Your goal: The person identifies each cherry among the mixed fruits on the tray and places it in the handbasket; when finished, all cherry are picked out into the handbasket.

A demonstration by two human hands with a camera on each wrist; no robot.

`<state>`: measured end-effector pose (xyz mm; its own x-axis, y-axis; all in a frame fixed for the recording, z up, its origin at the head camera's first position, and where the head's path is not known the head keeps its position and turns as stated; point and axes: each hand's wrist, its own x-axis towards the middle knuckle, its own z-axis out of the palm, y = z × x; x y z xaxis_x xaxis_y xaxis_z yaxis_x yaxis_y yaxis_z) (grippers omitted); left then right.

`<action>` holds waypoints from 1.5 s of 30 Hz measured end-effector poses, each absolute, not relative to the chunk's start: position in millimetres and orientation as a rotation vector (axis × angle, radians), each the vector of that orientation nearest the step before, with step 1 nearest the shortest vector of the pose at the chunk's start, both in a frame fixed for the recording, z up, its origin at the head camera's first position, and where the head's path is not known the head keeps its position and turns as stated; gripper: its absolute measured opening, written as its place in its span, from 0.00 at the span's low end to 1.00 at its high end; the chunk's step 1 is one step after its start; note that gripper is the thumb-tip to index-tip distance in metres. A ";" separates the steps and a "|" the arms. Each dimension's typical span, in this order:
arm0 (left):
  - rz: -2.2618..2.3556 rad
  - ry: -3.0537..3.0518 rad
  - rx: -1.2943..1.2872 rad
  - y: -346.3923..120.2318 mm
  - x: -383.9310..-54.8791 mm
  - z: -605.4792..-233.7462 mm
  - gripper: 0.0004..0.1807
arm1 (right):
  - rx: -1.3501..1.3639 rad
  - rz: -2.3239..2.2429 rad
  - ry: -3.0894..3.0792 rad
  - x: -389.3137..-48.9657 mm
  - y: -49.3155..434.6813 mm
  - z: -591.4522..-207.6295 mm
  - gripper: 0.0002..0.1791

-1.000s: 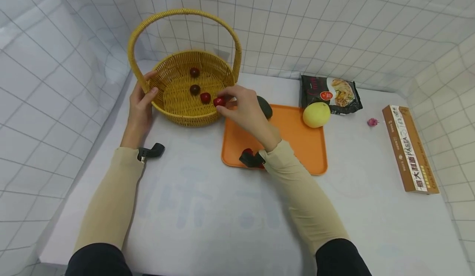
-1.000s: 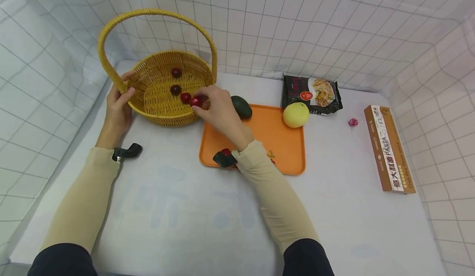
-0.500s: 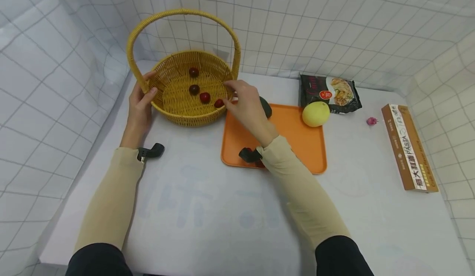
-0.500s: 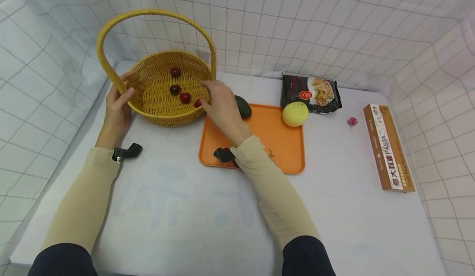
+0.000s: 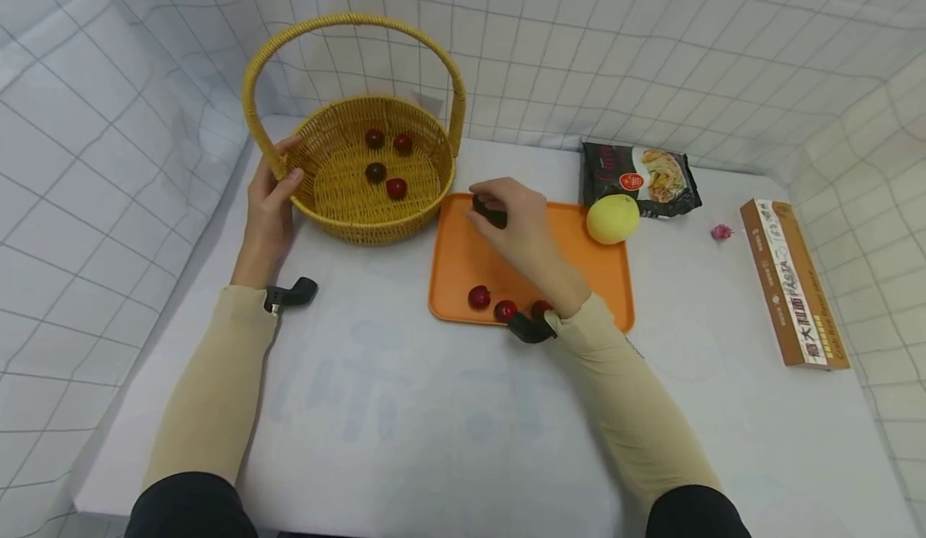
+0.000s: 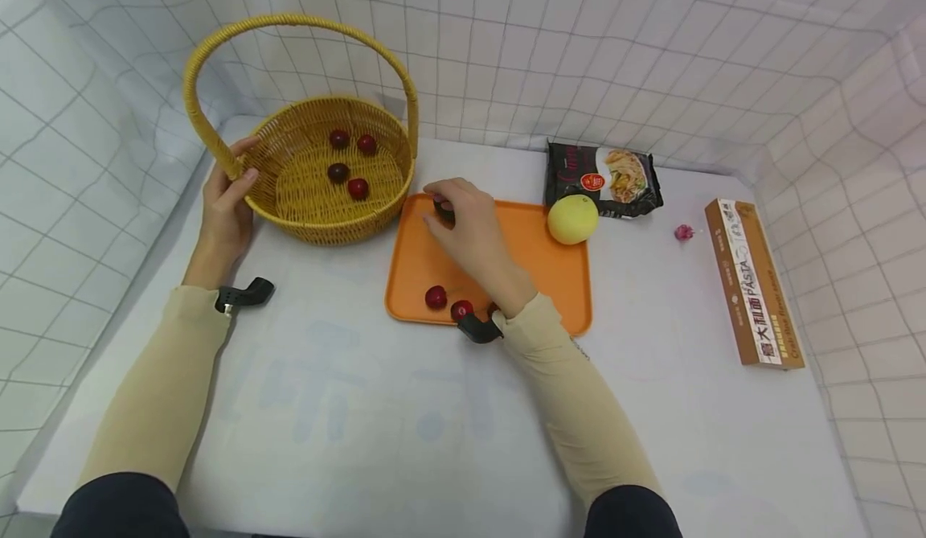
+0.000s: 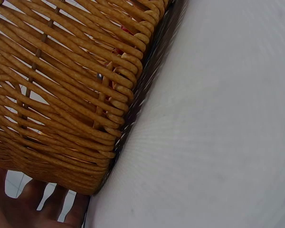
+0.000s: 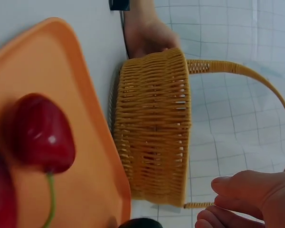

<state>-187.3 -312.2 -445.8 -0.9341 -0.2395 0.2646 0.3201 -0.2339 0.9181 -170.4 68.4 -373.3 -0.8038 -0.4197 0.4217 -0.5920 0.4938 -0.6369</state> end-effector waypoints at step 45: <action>-2.193 -1.693 -0.083 -311.4 -190.6 -446.7 0.27 | 1.312 1.178 -2.969 -135.7 106.2 -410.4 0.17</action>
